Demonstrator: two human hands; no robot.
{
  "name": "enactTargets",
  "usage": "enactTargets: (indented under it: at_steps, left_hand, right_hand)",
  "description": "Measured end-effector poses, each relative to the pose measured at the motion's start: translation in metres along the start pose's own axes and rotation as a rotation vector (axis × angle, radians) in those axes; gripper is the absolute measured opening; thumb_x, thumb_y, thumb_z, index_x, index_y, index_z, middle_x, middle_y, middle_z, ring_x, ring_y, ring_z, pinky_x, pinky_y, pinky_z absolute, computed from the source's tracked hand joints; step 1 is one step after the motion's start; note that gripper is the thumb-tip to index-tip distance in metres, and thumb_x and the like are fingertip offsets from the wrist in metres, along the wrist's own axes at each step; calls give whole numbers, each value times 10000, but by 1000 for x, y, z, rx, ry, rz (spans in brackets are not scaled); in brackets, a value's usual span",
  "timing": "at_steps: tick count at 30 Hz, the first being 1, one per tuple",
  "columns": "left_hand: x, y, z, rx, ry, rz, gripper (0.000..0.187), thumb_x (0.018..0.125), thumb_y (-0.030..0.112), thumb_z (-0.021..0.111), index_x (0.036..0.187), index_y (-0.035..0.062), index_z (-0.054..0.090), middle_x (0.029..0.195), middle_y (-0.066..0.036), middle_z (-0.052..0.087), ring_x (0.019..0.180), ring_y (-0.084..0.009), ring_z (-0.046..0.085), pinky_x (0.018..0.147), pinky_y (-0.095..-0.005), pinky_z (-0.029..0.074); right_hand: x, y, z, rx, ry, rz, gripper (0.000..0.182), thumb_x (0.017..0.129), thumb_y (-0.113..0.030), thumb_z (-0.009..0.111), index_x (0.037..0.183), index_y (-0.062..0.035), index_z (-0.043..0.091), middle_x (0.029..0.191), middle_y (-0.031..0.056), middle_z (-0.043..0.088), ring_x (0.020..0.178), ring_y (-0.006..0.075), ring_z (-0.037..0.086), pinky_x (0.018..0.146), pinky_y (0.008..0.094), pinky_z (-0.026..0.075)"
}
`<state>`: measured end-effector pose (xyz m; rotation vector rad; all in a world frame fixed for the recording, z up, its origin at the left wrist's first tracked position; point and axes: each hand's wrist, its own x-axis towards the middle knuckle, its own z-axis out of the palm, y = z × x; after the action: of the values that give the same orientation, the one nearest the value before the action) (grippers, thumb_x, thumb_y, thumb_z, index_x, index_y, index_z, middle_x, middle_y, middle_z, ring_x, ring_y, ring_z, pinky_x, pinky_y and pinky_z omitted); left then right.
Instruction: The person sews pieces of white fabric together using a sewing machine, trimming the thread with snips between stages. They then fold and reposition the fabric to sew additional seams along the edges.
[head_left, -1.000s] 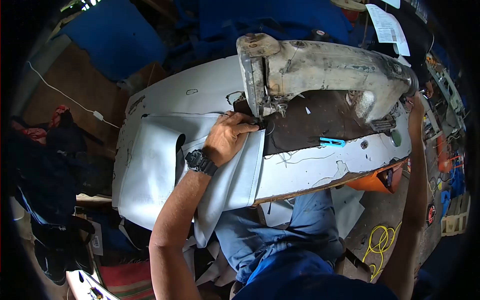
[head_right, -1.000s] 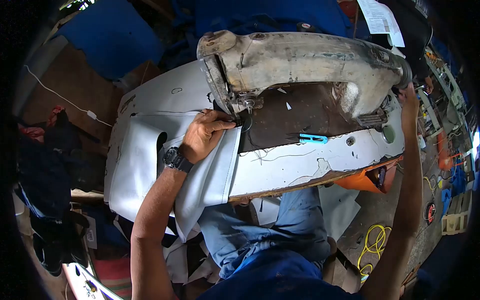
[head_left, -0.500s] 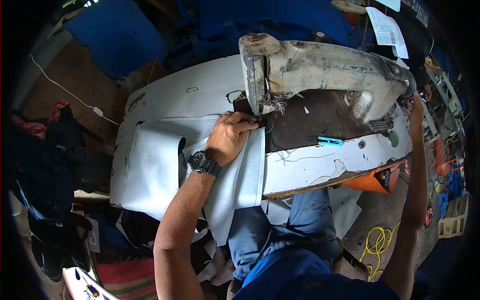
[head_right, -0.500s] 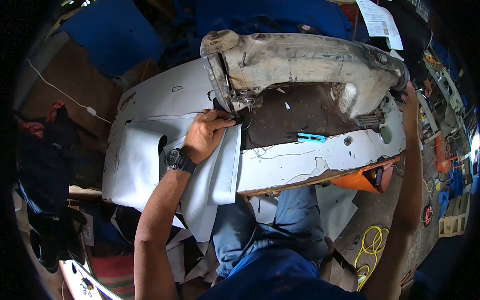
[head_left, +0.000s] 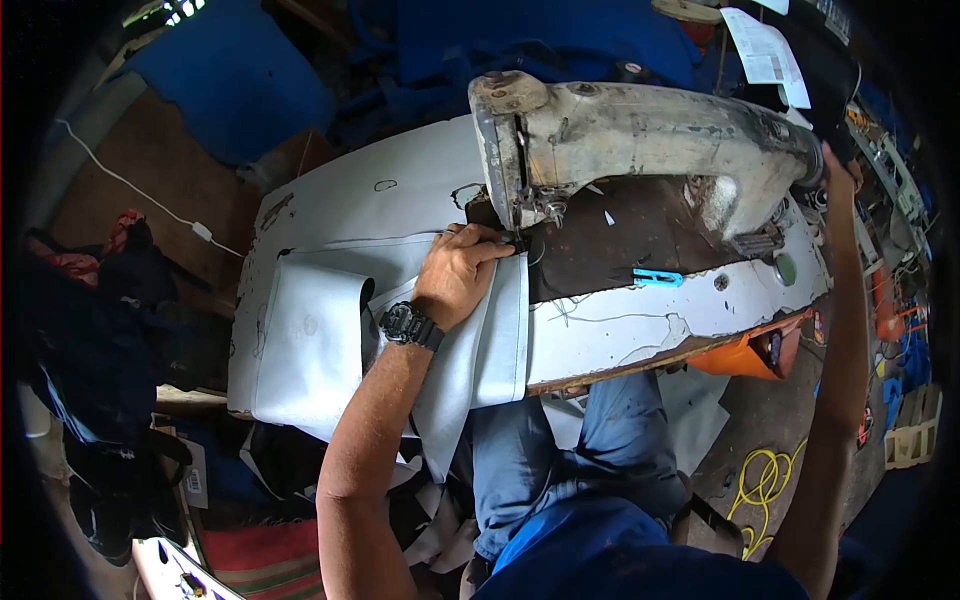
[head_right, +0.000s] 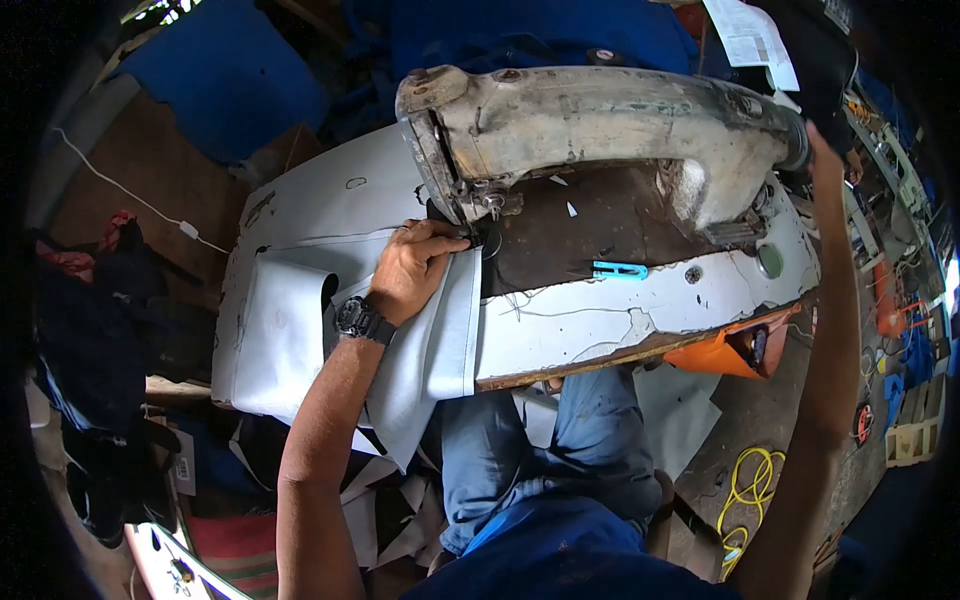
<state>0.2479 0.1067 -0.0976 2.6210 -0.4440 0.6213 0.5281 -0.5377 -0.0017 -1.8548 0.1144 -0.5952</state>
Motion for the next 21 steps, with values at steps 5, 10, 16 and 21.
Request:
enactTargets:
  at_steps: [5, 10, 16, 21]
  left_hand:
    - [1, -1, -1, -31, 4, 15, 284, 922, -17, 700, 1106, 140, 848, 1164, -72, 779, 1094, -296, 698, 1009, -419, 562]
    - [3, -5, -2, -60, 10, 15, 282, 921, -9, 708, 1113, 140, 851, 1165, -79, 778, 1091, -304, 698, 1002, -417, 563]
    - [6, -7, -2, -111, -19, -29, 277, 939, 27, 700, 1131, 152, 855, 1150, -85, 787, 1062, -312, 706, 1027, -424, 551]
    - [5, -6, -3, -139, 3, -7, 238, 942, 39, 690, 1082, 135, 857, 1151, -89, 793, 1064, -324, 722, 1039, -433, 553]
  right_hand:
    - [-23, -13, 27, 216, -114, -141, 597, 1076, -545, 616, 1321, -13, 735, 1250, 90, 740, 1180, 155, 607, 1047, 374, 469]
    - [-95, 38, 4, -36, 16, -165, 529, 1133, -452, 521, 1367, -10, 695, 1367, 124, 695, 1234, 237, 626, 1092, 393, 445]
    - [-309, -66, 52, -3, -147, -391, 392, 1016, -161, 648, 1376, -8, 657, 1414, 168, 647, 1342, 352, 601, 1162, 451, 448]
    - [-494, -92, 157, -401, -673, -1062, 646, 829, -188, 860, 1433, -115, 645, 1594, 173, 504, 1470, 401, 483, 1218, 591, 380]
